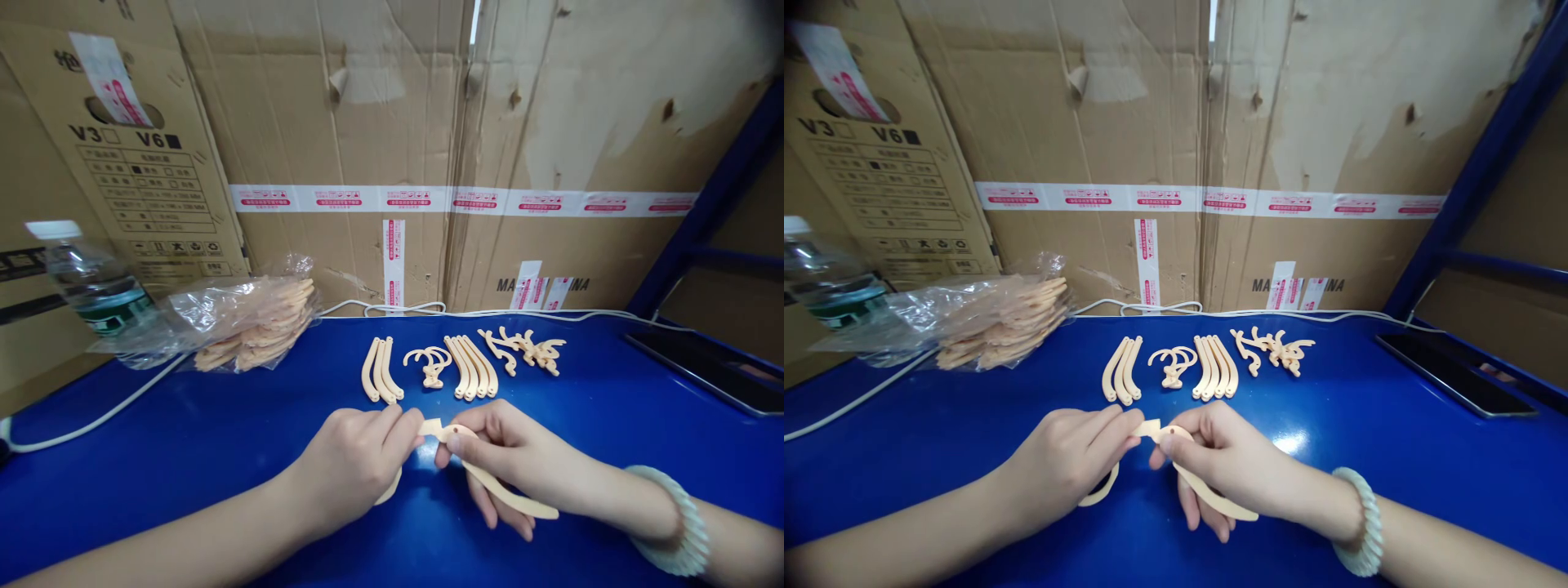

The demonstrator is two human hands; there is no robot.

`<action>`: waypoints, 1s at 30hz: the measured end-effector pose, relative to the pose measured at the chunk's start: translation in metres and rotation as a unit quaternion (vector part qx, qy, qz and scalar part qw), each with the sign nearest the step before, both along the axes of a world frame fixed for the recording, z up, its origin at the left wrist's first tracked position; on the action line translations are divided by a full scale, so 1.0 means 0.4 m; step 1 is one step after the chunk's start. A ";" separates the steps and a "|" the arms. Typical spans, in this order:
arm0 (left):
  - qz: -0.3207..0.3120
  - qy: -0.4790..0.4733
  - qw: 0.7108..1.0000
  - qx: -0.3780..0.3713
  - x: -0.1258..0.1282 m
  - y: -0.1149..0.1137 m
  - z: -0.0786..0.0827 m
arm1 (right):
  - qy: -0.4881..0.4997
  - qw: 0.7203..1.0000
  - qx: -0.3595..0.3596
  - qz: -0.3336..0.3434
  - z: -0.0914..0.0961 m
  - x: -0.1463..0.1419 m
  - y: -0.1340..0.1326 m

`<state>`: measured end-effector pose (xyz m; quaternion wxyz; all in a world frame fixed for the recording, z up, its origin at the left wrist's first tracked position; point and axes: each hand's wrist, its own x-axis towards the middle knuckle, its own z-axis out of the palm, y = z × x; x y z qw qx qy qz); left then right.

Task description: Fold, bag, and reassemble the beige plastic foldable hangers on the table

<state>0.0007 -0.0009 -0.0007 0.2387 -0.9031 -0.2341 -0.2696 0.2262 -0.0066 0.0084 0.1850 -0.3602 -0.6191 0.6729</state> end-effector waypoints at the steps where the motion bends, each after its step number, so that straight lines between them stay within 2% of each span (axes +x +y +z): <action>1: 0.002 0.003 1.000 0.003 0.001 -0.002 0.003 | -0.008 1.000 0.011 -0.005 0.002 -0.001 -0.003; 9: 0.030 0.052 0.998 0.013 0.010 -0.014 0.024 | -0.074 0.987 0.136 -0.051 0.016 -0.014 -0.030; 15: 0.026 0.041 0.999 0.001 0.012 -0.021 0.025 | -0.125 0.949 0.281 -0.067 0.012 -0.013 -0.038; 17: 0.027 0.038 0.999 -0.029 0.011 -0.023 0.018 | -0.134 0.927 0.343 -0.064 0.015 -0.009 -0.039; 21: 0.062 0.005 0.983 -0.172 0.009 -0.022 0.007 | -0.169 0.840 0.516 -0.015 0.022 0.002 -0.040; 22: 0.070 -0.013 0.975 -0.213 0.010 -0.022 0.007 | -0.170 0.830 0.531 -0.012 0.024 0.005 -0.038; 23: 0.077 -0.037 0.964 -0.251 0.011 -0.021 0.009 | -0.166 0.832 0.529 -0.019 0.027 0.008 -0.034; 26: 0.086 -0.134 0.909 -0.384 0.015 -0.016 0.022 | -0.139 0.878 0.453 -0.069 0.037 0.018 -0.011; 28: 0.095 -0.213 0.844 -0.483 0.017 -0.010 0.028 | -0.113 0.903 0.401 -0.103 0.050 0.030 0.012; 30: 0.098 -0.295 0.754 -0.579 0.017 0.000 0.029 | -0.086 0.913 0.373 -0.142 0.067 0.053 0.039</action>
